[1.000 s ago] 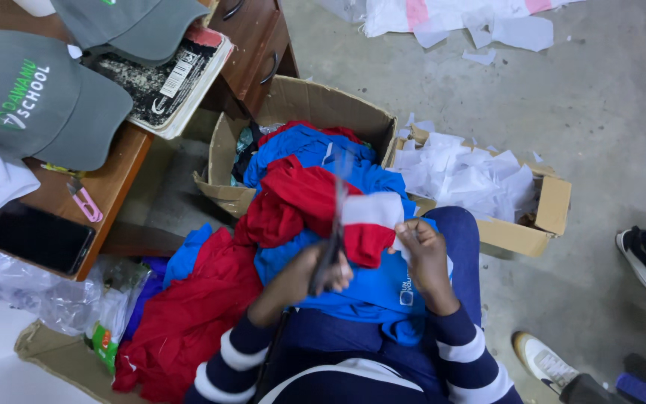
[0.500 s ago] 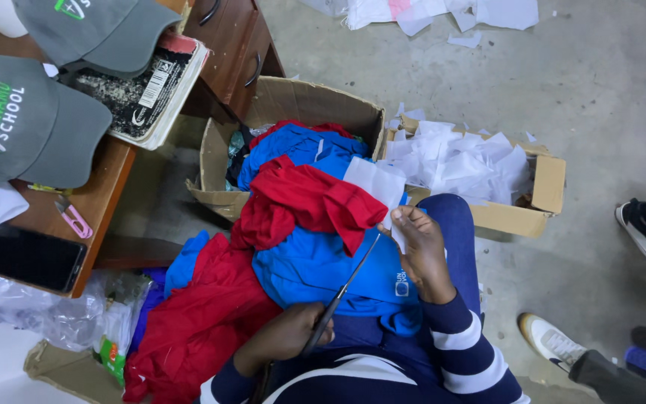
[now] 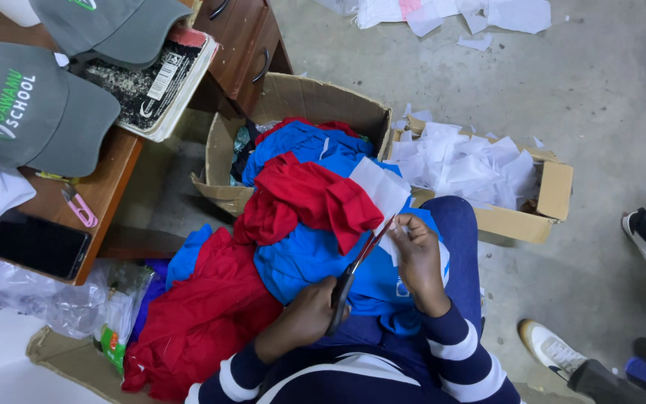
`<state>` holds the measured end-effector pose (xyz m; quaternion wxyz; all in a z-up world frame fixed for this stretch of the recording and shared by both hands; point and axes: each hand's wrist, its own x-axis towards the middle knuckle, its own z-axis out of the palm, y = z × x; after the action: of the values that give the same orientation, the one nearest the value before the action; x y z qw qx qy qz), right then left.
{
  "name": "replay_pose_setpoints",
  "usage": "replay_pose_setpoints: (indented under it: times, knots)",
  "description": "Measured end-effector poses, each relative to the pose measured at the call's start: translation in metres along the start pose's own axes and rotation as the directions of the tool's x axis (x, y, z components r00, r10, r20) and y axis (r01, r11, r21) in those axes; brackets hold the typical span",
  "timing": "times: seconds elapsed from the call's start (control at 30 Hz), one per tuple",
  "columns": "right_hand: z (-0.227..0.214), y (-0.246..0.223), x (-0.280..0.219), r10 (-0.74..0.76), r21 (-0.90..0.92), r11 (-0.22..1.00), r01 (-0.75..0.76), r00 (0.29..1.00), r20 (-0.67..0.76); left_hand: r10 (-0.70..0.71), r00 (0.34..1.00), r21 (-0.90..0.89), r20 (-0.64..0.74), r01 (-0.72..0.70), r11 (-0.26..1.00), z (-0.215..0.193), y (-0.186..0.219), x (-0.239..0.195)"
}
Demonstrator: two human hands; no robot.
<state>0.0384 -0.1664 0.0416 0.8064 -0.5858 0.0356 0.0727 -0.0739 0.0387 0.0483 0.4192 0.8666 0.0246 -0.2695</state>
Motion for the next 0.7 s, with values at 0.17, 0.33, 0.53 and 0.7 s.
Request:
replay_pose_setpoints:
  times: [0.17,0.33,0.53,0.7]
  knots:
    - [0.008,-0.018,-0.012,-0.035,-0.157,0.987,0.038,0.999,0.023,0.005,1.0,-0.043,-0.026,-0.006,0.999,-0.008,0.02,0.0]
    - [0.008,-0.017,-0.018,-0.05,-0.208,0.977,0.054,0.998,0.026,-0.02,0.996,0.009,-0.084,0.021,1.0,-0.005,0.013,0.003]
    - [0.005,-0.006,-0.022,-0.055,-0.221,0.972,0.074,0.994,0.091,0.049,0.982,0.026,-0.183,-0.045,0.999,-0.012,-0.001,0.005]
    - [-0.033,0.001,-0.007,-0.233,-0.469,0.75,0.466,0.85,0.472,0.183,0.959,0.451,-0.216,-0.068,0.89,-0.027,-0.033,-0.003]
